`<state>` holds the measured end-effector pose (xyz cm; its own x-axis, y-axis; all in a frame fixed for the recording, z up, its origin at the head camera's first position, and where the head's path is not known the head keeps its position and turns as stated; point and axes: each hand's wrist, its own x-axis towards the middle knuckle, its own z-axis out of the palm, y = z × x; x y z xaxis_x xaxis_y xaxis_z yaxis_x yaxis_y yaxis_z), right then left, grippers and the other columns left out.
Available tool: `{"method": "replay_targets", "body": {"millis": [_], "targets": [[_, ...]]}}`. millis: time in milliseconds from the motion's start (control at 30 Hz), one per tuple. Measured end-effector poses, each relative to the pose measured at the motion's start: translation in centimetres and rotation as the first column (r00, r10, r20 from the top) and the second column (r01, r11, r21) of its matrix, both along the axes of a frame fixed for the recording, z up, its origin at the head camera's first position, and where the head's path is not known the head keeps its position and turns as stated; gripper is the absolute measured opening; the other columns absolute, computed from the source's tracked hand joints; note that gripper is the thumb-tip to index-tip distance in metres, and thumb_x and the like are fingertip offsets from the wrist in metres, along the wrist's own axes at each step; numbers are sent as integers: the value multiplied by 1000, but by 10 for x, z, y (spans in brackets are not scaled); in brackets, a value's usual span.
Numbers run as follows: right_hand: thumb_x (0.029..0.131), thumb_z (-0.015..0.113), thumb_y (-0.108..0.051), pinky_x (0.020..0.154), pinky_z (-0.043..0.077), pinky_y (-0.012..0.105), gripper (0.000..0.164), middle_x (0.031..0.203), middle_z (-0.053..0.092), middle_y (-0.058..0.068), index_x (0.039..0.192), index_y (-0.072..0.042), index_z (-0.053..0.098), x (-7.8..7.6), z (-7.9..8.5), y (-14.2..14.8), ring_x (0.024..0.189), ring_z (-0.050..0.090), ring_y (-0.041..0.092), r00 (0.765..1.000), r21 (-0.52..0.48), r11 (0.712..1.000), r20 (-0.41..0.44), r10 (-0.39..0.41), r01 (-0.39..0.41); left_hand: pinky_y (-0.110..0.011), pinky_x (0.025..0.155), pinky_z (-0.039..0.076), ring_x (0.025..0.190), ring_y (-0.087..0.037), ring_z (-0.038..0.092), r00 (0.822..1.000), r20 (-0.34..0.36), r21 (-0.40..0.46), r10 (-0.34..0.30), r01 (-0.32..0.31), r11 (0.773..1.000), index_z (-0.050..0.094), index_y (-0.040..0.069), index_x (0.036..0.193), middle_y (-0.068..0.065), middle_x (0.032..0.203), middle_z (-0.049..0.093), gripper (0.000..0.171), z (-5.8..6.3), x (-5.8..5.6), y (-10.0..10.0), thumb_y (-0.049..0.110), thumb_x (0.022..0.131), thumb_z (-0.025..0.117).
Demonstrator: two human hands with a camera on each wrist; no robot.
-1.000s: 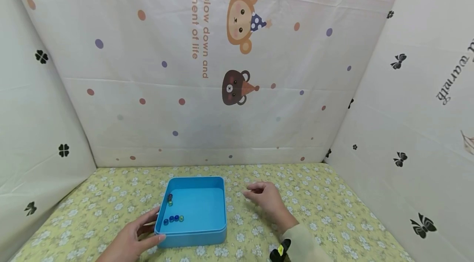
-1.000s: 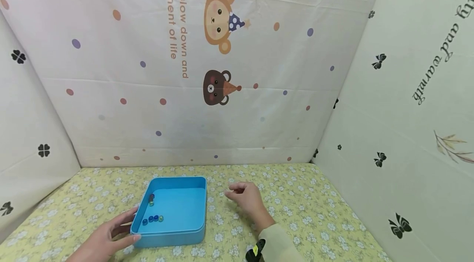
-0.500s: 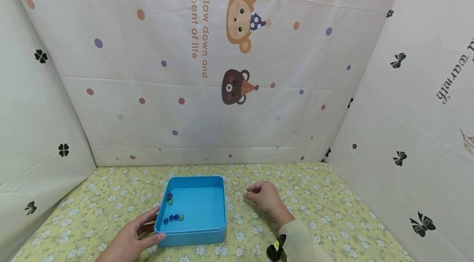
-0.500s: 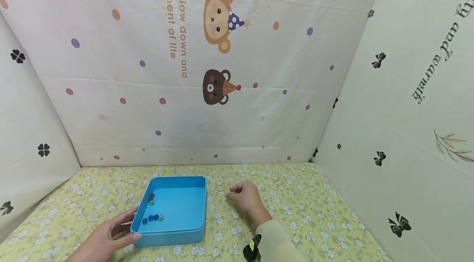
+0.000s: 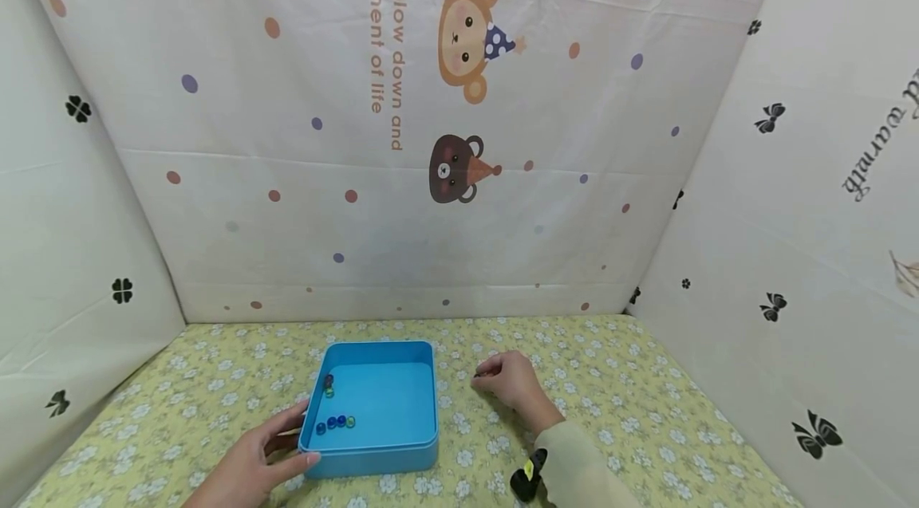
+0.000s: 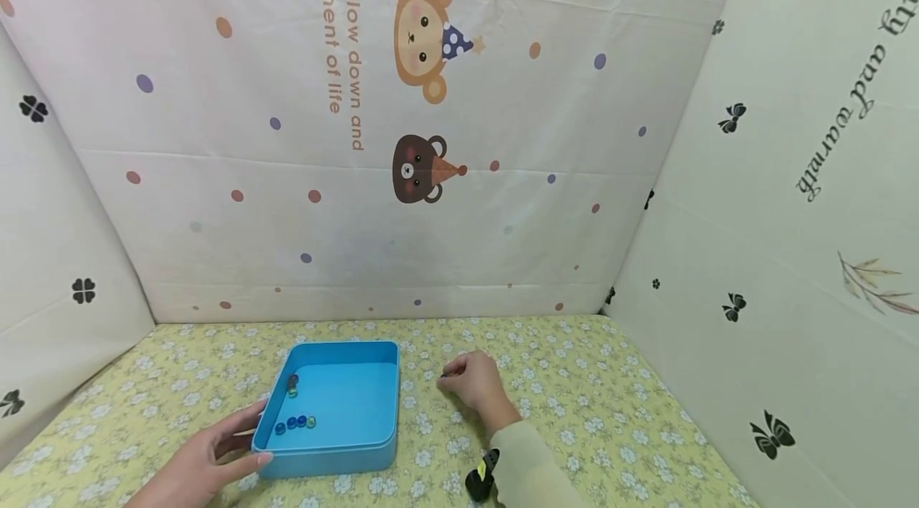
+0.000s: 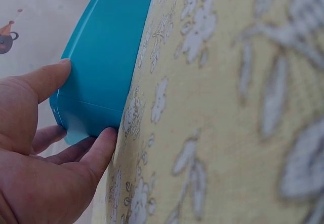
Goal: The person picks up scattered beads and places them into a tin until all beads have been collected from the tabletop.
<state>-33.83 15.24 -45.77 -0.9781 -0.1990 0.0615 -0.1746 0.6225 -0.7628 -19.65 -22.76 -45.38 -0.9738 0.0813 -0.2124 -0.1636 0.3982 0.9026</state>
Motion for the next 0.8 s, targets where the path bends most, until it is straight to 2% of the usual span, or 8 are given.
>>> {"method": "replay_targets", "body": {"millis": [200,333,800], "targets": [[89,83,-19,67,64,29,13,99,73,3,98,-11,81,0,-2,-2,88,66,16,1000,15,1000,-17,-5,5,-44,102,67,132,-55,51,1000,12,-7,6,-5,1000,28,4,162,-36,160,29,89,1,1,-1,35,93,77],[89,83,-18,70,66,34,12,102,73,5,97,-9,81,1,0,-4,92,67,20,999,24,1000,-44,5,-4,-43,101,67,132,-55,51,1000,11,-15,13,-13,1000,29,5,162,-36,160,30,90,1,0,-2,35,92,77],[90,82,-17,67,65,33,6,99,72,4,93,-12,81,5,-2,-1,87,65,17,999,52,999,-53,-3,6,-43,104,66,134,-56,49,1000,1,4,-30,30,1000,25,3,162,-37,161,27,90,0,2,-2,35,94,75]]}}
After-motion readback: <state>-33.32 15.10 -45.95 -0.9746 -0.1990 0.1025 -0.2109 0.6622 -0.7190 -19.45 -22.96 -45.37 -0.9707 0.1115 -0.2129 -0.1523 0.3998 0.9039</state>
